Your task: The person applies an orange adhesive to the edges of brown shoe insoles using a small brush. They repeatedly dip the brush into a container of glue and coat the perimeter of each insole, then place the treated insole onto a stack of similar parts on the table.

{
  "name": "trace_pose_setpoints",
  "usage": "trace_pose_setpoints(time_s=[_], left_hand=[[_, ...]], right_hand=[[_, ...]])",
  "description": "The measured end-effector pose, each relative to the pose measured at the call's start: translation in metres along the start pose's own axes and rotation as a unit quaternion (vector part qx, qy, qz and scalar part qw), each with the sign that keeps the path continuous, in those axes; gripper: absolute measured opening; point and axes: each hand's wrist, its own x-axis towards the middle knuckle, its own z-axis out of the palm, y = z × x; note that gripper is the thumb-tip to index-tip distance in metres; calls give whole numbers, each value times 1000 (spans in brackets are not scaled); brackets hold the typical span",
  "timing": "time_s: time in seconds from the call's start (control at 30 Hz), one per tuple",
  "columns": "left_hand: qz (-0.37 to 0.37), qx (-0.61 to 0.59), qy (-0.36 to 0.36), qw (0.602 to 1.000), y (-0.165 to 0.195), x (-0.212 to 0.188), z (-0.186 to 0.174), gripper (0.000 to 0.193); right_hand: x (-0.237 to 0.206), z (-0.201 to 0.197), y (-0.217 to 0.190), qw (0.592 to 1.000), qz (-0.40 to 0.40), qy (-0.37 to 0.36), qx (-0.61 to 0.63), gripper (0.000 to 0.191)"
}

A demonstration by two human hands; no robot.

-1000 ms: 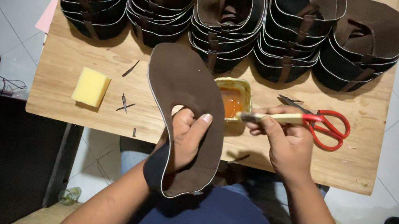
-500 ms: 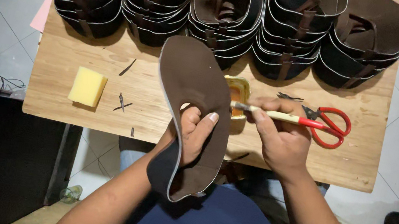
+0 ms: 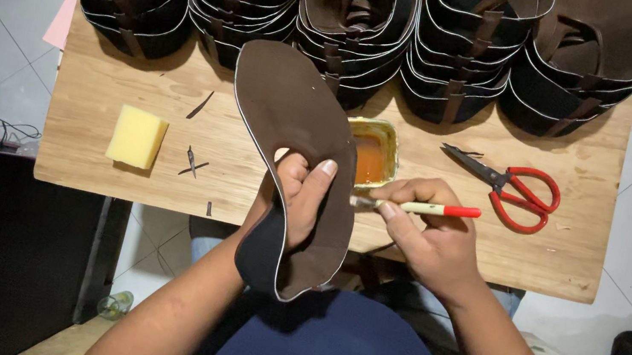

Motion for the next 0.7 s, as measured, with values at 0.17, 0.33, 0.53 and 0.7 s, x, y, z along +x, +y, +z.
trace_pose_setpoints(time_s=[0.17,0.33,0.53,0.7], left_hand=[[21,11,-24,999,-3,-1,1,23],[-8,-166,-100,981,-3,-3,2,24],[-29,-118,-114,986,-5,-3,-1,24],[-33,86,-19,996,-2,-2,-4,25]], right_hand=[[3,-3,3,998,-2,31,47,18],[14,-3,4,997,-74,32,4,20],[21,-3,4,996,-28,50,63,17],[5,0,1,1000,-9,10,6,18]])
